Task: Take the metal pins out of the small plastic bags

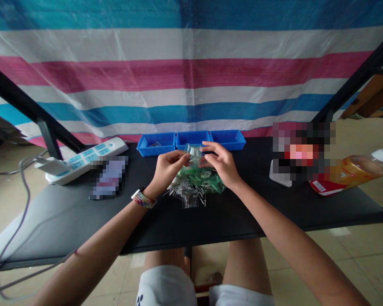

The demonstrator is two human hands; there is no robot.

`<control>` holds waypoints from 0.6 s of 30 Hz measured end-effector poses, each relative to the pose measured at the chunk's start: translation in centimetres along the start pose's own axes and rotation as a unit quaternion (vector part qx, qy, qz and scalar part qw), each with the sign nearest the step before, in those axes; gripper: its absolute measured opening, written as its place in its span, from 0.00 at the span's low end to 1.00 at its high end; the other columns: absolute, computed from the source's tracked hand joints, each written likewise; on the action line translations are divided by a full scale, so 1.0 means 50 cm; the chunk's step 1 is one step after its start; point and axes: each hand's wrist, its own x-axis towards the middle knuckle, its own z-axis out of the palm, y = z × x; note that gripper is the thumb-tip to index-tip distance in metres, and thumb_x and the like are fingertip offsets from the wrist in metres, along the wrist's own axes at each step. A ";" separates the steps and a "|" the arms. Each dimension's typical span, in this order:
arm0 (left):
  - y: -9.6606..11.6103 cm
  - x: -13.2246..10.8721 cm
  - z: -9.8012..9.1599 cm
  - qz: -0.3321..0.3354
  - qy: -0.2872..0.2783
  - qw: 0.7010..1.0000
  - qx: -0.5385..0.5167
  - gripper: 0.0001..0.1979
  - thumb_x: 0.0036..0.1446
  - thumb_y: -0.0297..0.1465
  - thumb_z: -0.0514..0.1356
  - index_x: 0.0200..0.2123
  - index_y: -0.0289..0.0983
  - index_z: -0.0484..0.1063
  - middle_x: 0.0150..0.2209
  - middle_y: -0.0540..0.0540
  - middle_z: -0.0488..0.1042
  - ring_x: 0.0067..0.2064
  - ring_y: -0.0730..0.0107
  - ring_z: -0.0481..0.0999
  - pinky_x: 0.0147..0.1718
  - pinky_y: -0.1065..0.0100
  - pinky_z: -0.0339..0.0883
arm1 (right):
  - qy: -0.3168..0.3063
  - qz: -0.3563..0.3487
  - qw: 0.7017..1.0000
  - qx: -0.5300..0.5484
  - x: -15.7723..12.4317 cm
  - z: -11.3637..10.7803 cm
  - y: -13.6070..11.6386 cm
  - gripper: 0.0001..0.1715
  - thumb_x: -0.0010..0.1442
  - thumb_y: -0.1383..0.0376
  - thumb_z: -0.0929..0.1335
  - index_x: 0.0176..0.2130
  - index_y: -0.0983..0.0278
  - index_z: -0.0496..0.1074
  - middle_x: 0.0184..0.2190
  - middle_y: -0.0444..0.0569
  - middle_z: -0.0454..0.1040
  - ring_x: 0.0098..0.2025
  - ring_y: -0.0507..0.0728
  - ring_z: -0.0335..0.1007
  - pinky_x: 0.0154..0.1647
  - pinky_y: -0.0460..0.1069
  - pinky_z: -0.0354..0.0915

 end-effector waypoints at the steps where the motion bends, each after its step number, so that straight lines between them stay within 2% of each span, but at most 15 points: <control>1: 0.000 -0.001 0.001 -0.001 -0.004 1.000 0.000 0.19 0.61 0.48 0.71 0.31 0.37 0.82 0.28 0.45 0.80 0.31 0.64 0.77 0.32 0.65 0.68 | 0.000 0.024 1.000 0.020 0.000 0.001 -0.001 0.27 0.59 0.55 0.78 0.56 0.53 0.75 0.45 0.46 0.80 0.37 0.57 0.81 0.40 0.57 0.84; 4: 0.002 -0.004 0.001 0.003 -0.015 1.000 0.027 0.20 0.61 0.50 0.70 0.33 0.37 0.83 0.30 0.44 0.81 0.33 0.61 0.78 0.35 0.64 0.69 | -0.020 0.088 0.995 0.028 0.002 0.001 -0.002 0.27 0.52 0.53 0.82 0.47 0.57 0.74 0.33 0.41 0.77 0.28 0.55 0.78 0.30 0.54 0.82; 7: 0.005 -0.006 -0.001 0.034 -0.028 0.996 0.083 0.22 0.64 0.52 0.66 0.32 0.38 0.83 0.34 0.44 0.83 0.38 0.57 0.79 0.42 0.61 0.71 | -0.026 0.116 0.992 0.032 0.011 -0.011 0.002 0.24 0.50 0.53 0.83 0.36 0.60 0.72 0.28 0.40 0.76 0.25 0.54 0.76 0.28 0.52 0.81; 10: 0.005 -0.005 -0.004 0.062 -0.041 0.990 0.120 0.23 0.69 0.51 0.62 0.32 0.40 0.82 0.38 0.43 0.85 0.44 0.53 0.80 0.50 0.58 0.71 | 0.059 0.081 0.992 0.078 0.032 -0.039 0.003 0.22 0.51 0.56 0.82 0.36 0.61 0.72 0.28 0.41 0.78 0.30 0.55 0.81 0.36 0.53 0.84; 13: 0.000 -0.004 -0.006 0.075 -0.042 0.986 0.144 0.19 0.69 0.46 0.61 0.34 0.41 0.82 0.39 0.44 0.85 0.44 0.53 0.80 0.52 0.57 0.69 | 0.170 0.056 0.976 0.124 0.049 -0.067 -0.001 0.21 0.51 0.61 0.81 0.39 0.61 0.72 0.34 0.45 0.83 0.36 0.57 0.86 0.44 0.53 0.85; 15: -0.005 -0.002 -0.006 0.079 -0.043 0.984 0.156 0.16 0.69 0.43 0.61 0.35 0.41 0.82 0.38 0.44 0.85 0.44 0.54 0.80 0.52 0.56 0.69 | 0.198 0.082 0.970 0.113 0.052 -0.076 -0.004 0.20 0.52 0.62 0.80 0.41 0.62 0.72 0.38 0.49 0.85 0.33 0.58 0.86 0.39 0.53 0.84; 18: -0.015 0.000 -0.007 0.096 -0.056 0.973 0.201 0.12 0.66 0.39 0.60 0.39 0.41 0.82 0.40 0.44 0.85 0.46 0.52 0.80 0.53 0.54 0.68 | 0.175 0.110 0.978 0.023 0.045 -0.075 -0.002 0.14 0.58 0.59 0.76 0.40 0.63 0.73 0.37 0.51 0.85 0.24 0.55 0.80 0.24 0.49 0.77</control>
